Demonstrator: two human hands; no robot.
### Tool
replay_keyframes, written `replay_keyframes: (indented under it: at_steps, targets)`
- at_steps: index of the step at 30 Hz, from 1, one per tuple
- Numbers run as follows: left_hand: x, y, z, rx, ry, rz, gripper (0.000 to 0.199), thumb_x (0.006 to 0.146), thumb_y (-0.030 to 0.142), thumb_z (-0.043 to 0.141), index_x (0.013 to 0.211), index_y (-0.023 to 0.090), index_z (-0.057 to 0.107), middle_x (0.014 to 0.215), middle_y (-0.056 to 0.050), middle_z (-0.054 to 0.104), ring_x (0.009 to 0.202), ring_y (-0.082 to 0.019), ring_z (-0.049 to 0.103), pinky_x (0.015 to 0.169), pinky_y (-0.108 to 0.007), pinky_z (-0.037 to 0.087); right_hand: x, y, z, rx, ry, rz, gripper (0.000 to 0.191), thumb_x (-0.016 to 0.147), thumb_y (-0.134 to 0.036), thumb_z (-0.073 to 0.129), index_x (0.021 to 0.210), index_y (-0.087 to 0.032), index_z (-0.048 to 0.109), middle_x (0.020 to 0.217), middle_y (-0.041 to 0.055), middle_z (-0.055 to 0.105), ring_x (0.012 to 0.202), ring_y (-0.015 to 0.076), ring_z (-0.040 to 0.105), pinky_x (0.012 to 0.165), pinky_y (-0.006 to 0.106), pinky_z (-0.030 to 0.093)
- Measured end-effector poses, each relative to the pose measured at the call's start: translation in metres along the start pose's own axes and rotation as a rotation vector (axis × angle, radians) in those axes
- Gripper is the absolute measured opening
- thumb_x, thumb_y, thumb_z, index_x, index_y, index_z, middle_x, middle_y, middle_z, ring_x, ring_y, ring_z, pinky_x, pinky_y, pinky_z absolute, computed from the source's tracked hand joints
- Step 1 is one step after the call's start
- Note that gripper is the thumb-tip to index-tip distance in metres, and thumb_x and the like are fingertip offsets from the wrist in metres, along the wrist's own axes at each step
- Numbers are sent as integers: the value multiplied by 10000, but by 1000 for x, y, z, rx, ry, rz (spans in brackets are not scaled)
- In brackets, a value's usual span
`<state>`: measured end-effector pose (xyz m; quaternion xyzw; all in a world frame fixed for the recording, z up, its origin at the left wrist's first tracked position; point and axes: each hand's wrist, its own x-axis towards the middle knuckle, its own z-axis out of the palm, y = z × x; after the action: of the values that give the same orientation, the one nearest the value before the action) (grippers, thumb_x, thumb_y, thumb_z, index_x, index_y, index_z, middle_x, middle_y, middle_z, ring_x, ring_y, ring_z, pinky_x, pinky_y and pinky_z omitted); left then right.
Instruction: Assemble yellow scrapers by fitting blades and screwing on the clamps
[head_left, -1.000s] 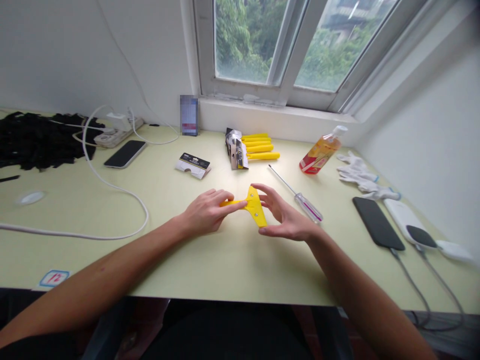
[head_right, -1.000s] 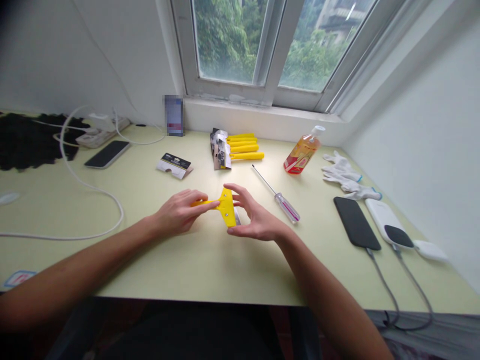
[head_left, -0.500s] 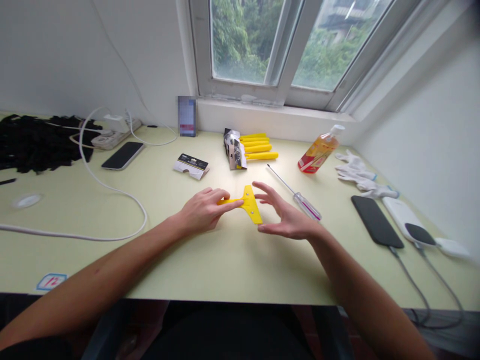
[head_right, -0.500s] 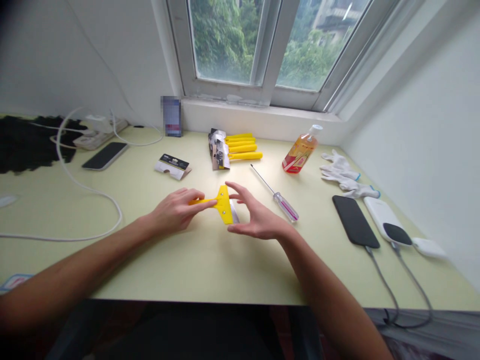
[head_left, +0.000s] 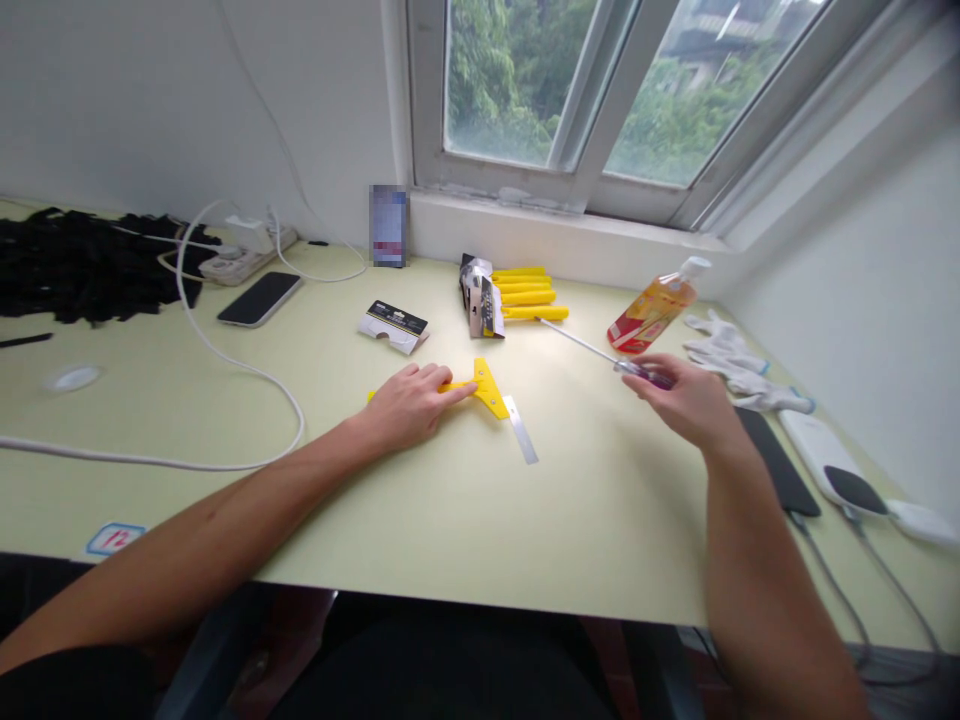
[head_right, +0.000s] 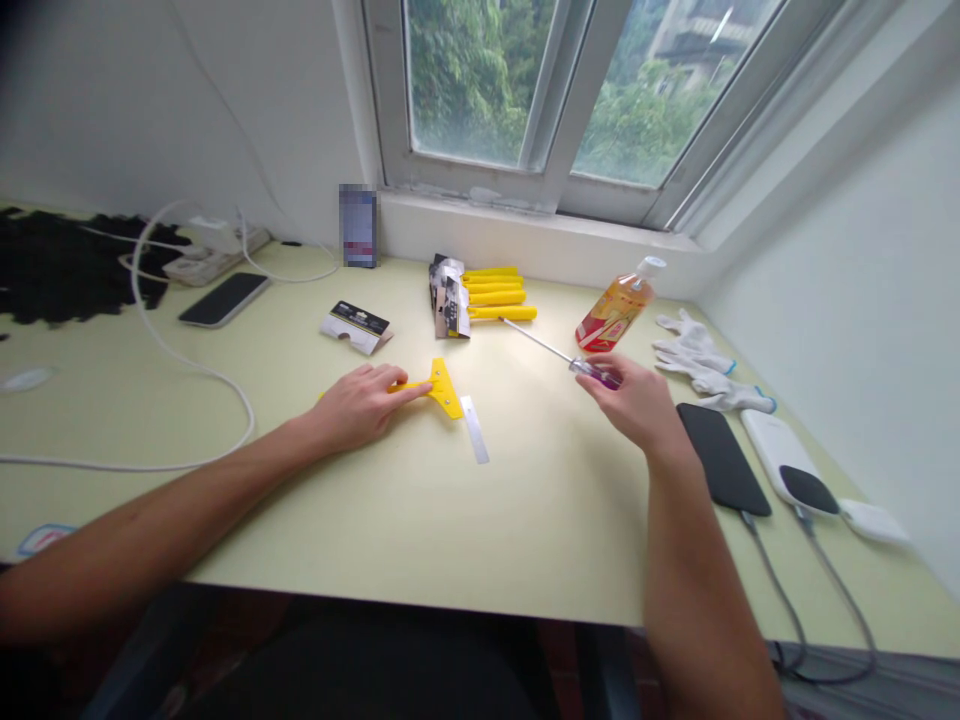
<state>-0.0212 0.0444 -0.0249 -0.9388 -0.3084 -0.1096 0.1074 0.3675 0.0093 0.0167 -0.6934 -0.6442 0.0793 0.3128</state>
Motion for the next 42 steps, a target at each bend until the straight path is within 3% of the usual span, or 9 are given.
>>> replay_keyframes:
  at_steps: [2,5,12,24,29,32,36,39,42]
  targets:
    - [0,2,0,-7,-19,20,508,903,153,472,1392,284,512,1033,-89,589,869,-195,557,766,-313,433,-4,-11,-5,282,149,-23,451,722,-464,750,1059,-186,639,776,37,715,578,174,657,528,299,519]
    - [0,5,-1,-21,-41,45,492,927,173,458,1398,310,501,1023,-81,577,851,-185,547,767,-307,432,-12,-26,-12,486,138,-75,398,719,-408,783,1017,-173,663,623,-10,653,452,131,574,433,267,466]
    - [2,7,-4,-14,-73,38,464,951,195,442,1393,321,502,1016,-76,567,851,-185,538,753,-298,425,-21,-34,-19,318,-169,-143,333,732,-419,775,961,-178,752,626,14,644,468,105,545,413,245,429]
    - [3,8,-4,-22,-109,2,483,951,187,448,1407,342,488,1014,-70,544,806,-165,529,736,-286,420,-18,-30,-19,300,-260,-106,348,746,-443,760,978,-184,748,626,18,654,471,101,533,409,241,432]
    - [3,8,-4,-36,-123,0,490,948,180,456,1408,346,486,1006,-67,548,797,-161,524,727,-281,414,-22,-30,-19,241,-251,-235,288,748,-420,761,951,-215,757,919,61,739,686,170,678,628,310,585]
    - [3,8,-4,-40,-128,-4,502,943,172,455,1413,344,479,1012,-69,550,797,-163,522,727,-285,413,-24,-36,-25,153,-255,-315,267,780,-422,728,979,-246,756,1012,50,744,810,207,707,763,353,593]
    - [3,9,-7,-36,-135,-7,469,958,200,436,1401,345,493,1002,-67,553,806,-167,529,725,-288,410,-5,-66,-45,-158,-318,-329,328,787,-536,676,949,-267,771,803,25,746,638,185,660,611,331,519]
    - [4,11,-9,-20,-143,-19,450,973,219,410,1397,343,498,999,-70,553,809,-170,536,722,-290,410,29,-111,-58,-319,-504,-354,347,815,-577,620,936,-289,771,868,16,748,714,180,664,632,311,486]
    - [4,12,-7,0,-146,-43,446,984,240,392,1407,348,483,1007,-70,553,821,-176,541,732,-299,412,64,-163,-59,-407,-517,-400,326,766,-540,676,924,-271,768,825,18,729,612,158,622,560,301,444]
